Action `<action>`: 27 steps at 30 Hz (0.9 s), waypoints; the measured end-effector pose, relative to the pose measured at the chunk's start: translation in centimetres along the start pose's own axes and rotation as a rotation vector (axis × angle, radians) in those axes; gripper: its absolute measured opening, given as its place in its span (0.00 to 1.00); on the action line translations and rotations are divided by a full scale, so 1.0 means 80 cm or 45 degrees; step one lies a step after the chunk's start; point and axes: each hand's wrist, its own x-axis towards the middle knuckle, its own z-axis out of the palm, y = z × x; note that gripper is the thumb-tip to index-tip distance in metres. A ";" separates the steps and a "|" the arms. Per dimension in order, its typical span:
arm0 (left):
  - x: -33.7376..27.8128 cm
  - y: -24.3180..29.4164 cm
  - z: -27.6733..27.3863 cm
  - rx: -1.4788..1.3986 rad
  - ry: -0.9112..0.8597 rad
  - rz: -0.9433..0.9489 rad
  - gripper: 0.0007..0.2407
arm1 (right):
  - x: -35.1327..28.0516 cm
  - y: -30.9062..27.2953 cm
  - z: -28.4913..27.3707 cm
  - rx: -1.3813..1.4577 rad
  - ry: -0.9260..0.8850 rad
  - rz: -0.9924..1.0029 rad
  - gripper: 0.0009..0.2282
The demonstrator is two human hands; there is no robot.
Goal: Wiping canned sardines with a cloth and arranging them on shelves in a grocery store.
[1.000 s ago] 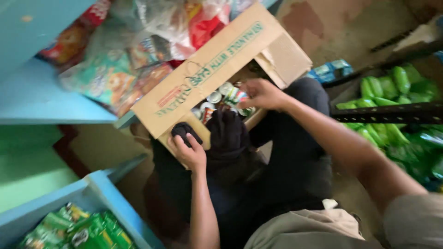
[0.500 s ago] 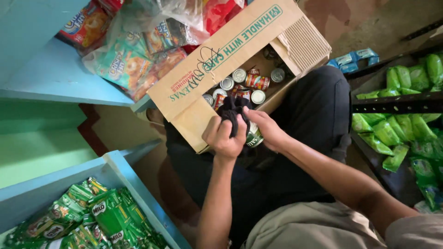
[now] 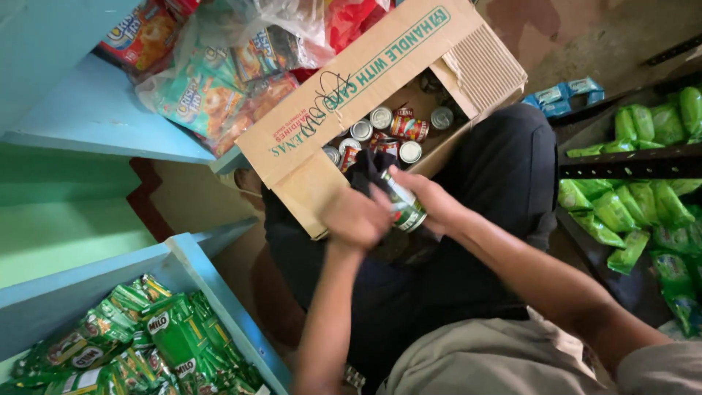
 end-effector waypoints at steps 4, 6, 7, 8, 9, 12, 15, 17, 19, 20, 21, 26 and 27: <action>-0.015 -0.064 -0.011 0.028 -0.036 -0.571 0.13 | -0.039 -0.044 0.020 0.026 -0.147 0.079 0.27; 0.012 -0.049 -0.028 -0.110 -0.011 -0.705 0.09 | -0.045 -0.061 0.024 0.068 -0.067 0.055 0.28; 0.021 -0.041 -0.043 -0.237 -0.016 -0.848 0.08 | -0.050 -0.062 0.027 0.127 0.013 0.060 0.29; 0.012 -0.036 -0.045 -0.235 -0.025 -0.853 0.08 | -0.052 -0.061 0.025 0.132 0.017 0.067 0.29; 0.005 -0.033 -0.047 -0.254 -0.001 -0.964 0.10 | -0.052 -0.061 0.024 0.172 -0.156 -0.016 0.30; -0.006 0.012 -0.047 -0.396 -0.074 -1.117 0.13 | -0.049 -0.053 0.029 0.234 -0.297 -0.071 0.30; 0.010 0.050 -0.027 -0.453 -0.123 -0.670 0.14 | -0.031 -0.038 0.026 0.214 -0.320 -0.153 0.25; 0.011 0.043 -0.017 -0.370 -0.097 -0.198 0.14 | -0.027 -0.022 0.022 0.185 -0.369 -0.246 0.22; -0.001 0.012 -0.009 -0.175 0.015 -0.424 0.17 | -0.035 -0.008 0.018 0.141 -0.334 -0.211 0.24; 0.005 0.022 -0.014 -0.178 0.007 -0.424 0.17 | -0.028 -0.002 0.015 0.148 -0.330 -0.209 0.24; 0.013 0.031 -0.017 -0.157 -0.045 -0.275 0.15 | -0.020 0.001 0.011 0.162 -0.318 -0.241 0.21; 0.009 0.040 -0.011 -0.416 -0.018 0.066 0.16 | -0.008 -0.004 0.003 0.126 -0.375 -0.278 0.20; -0.009 0.023 -0.006 -0.148 0.027 0.044 0.14 | -0.012 -0.002 0.003 0.103 -0.343 -0.256 0.21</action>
